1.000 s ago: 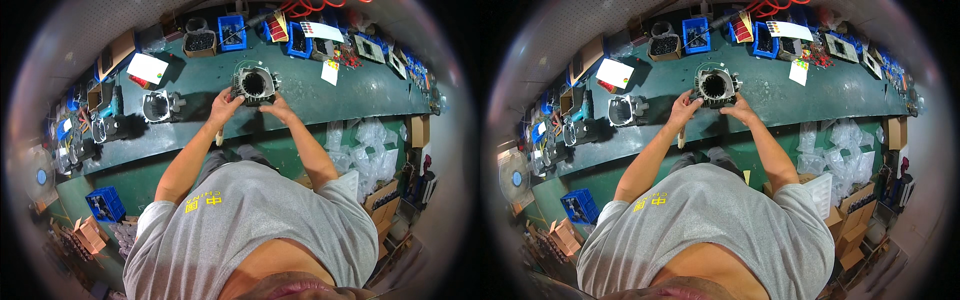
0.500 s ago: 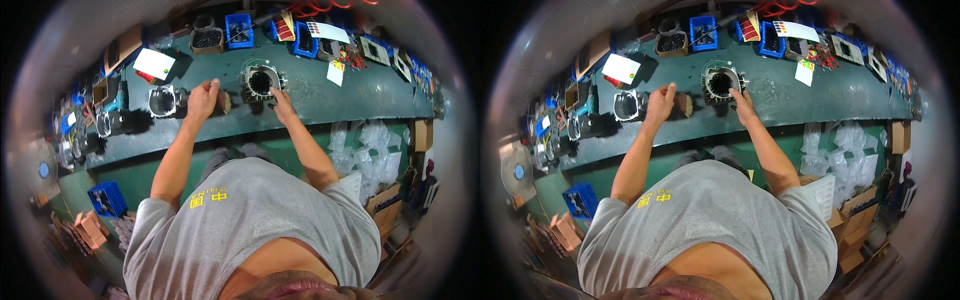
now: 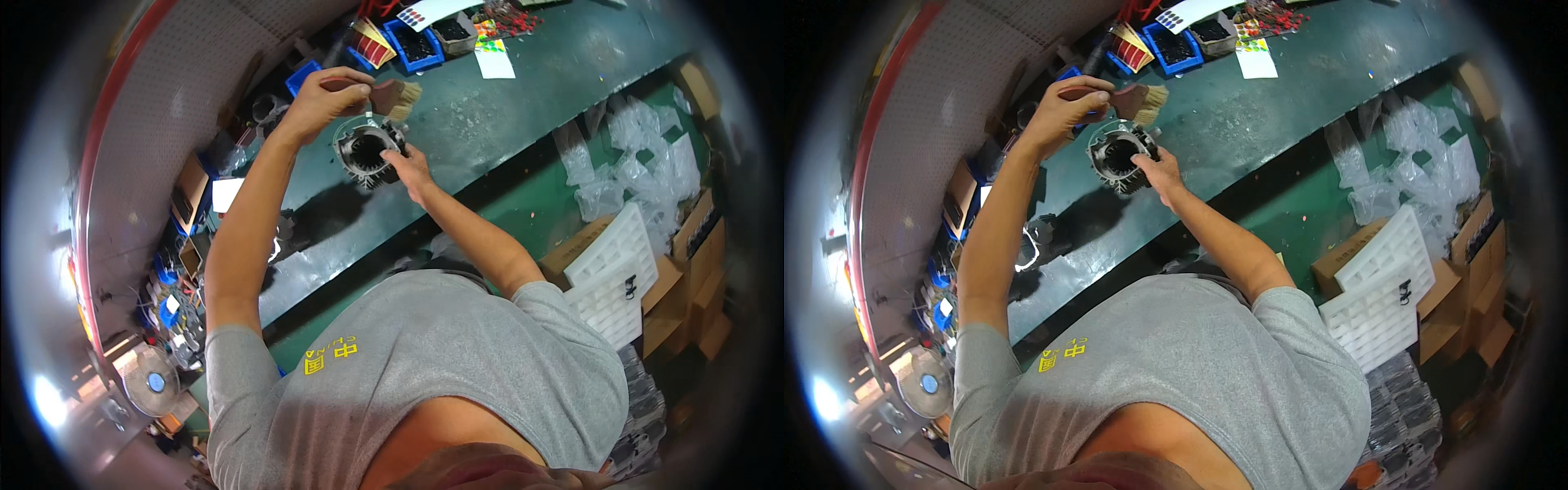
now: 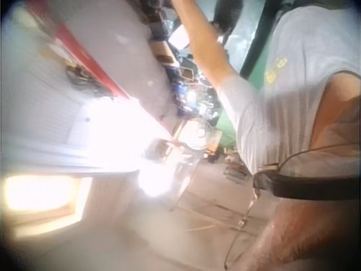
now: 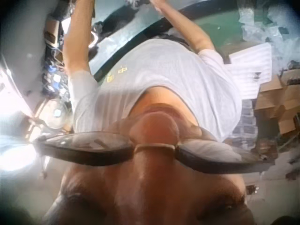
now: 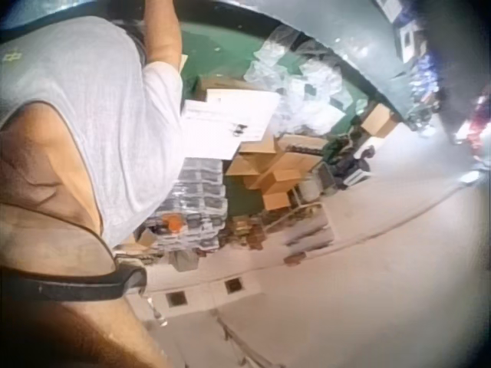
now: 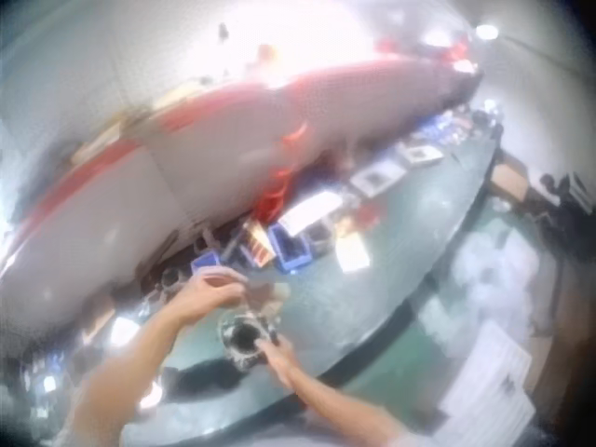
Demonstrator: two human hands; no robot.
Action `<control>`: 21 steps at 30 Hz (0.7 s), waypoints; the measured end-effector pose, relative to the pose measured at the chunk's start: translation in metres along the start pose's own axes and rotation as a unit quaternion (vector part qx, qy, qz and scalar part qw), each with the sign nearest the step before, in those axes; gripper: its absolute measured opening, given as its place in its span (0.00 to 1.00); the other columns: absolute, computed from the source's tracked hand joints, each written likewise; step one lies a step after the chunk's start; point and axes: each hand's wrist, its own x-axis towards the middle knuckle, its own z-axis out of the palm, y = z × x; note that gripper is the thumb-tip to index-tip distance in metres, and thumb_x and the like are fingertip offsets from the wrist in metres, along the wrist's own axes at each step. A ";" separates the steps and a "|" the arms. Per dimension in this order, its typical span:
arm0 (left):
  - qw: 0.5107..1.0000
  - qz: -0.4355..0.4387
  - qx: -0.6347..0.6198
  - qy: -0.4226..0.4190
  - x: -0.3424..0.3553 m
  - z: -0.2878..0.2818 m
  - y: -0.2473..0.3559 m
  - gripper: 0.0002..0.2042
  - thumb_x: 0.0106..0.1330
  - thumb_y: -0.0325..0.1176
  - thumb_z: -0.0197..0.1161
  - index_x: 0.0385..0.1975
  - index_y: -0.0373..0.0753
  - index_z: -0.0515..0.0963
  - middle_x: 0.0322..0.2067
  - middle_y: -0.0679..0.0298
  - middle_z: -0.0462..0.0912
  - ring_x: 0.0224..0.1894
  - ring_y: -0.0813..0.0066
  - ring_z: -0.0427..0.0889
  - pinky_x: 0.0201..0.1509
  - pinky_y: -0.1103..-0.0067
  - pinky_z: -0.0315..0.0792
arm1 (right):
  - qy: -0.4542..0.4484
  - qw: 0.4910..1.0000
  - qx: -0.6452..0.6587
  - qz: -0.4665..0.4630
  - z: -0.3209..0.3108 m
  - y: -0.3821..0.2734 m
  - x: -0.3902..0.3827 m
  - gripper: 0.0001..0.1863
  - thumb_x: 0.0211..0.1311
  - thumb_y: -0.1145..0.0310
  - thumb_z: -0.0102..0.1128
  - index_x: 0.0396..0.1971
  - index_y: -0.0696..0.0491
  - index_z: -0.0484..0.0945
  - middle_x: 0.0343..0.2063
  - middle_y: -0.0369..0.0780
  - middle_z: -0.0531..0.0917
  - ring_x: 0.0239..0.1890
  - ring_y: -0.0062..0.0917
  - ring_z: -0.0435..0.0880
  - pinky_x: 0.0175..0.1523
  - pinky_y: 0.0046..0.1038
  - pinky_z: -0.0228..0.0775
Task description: The person repeatedly picks up metal engine blocks from a pallet, brushes their surfaces and interiors with a small brush, and places them on a workbench. The person handles the parts one at a time, rotating them to reach different sides.
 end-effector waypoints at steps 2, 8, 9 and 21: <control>0.997 -0.020 0.041 -0.066 0.029 0.019 0.002 0.13 0.69 0.37 0.70 0.47 0.36 0.85 0.36 0.67 0.85 0.38 0.80 0.82 0.46 0.82 0.79 | 0.017 1.000 -0.018 0.010 0.001 -0.009 -0.006 0.18 0.58 0.63 0.70 0.44 0.58 0.82 0.36 0.37 0.86 0.39 0.21 0.82 0.47 0.27 0.75; 0.985 -0.036 0.099 -0.136 0.078 0.060 -0.004 0.12 0.66 0.38 0.71 0.40 0.36 0.86 0.33 0.69 0.85 0.34 0.82 0.81 0.41 0.83 0.77 | 0.032 0.999 -0.028 -0.030 -0.004 0.008 0.006 0.22 0.56 0.64 0.72 0.48 0.61 0.81 0.40 0.40 0.87 0.42 0.24 0.84 0.50 0.28 0.76; 0.984 -0.041 0.109 -0.138 0.080 0.063 -0.008 0.12 0.66 0.38 0.70 0.39 0.36 0.86 0.32 0.69 0.85 0.33 0.82 0.81 0.41 0.83 0.76 | 0.034 0.998 -0.035 -0.040 -0.002 0.008 0.005 0.23 0.55 0.65 0.72 0.49 0.61 0.81 0.40 0.40 0.87 0.42 0.23 0.84 0.51 0.28 0.75; 0.935 -0.016 0.325 -0.138 0.098 0.024 -0.050 0.11 0.61 0.33 0.70 0.37 0.32 0.85 0.30 0.64 0.87 0.30 0.78 0.83 0.37 0.81 0.77 | 0.054 0.997 -0.055 -0.016 0.005 -0.007 -0.007 0.21 0.55 0.66 0.66 0.48 0.59 0.83 0.37 0.36 0.86 0.40 0.20 0.81 0.49 0.27 0.73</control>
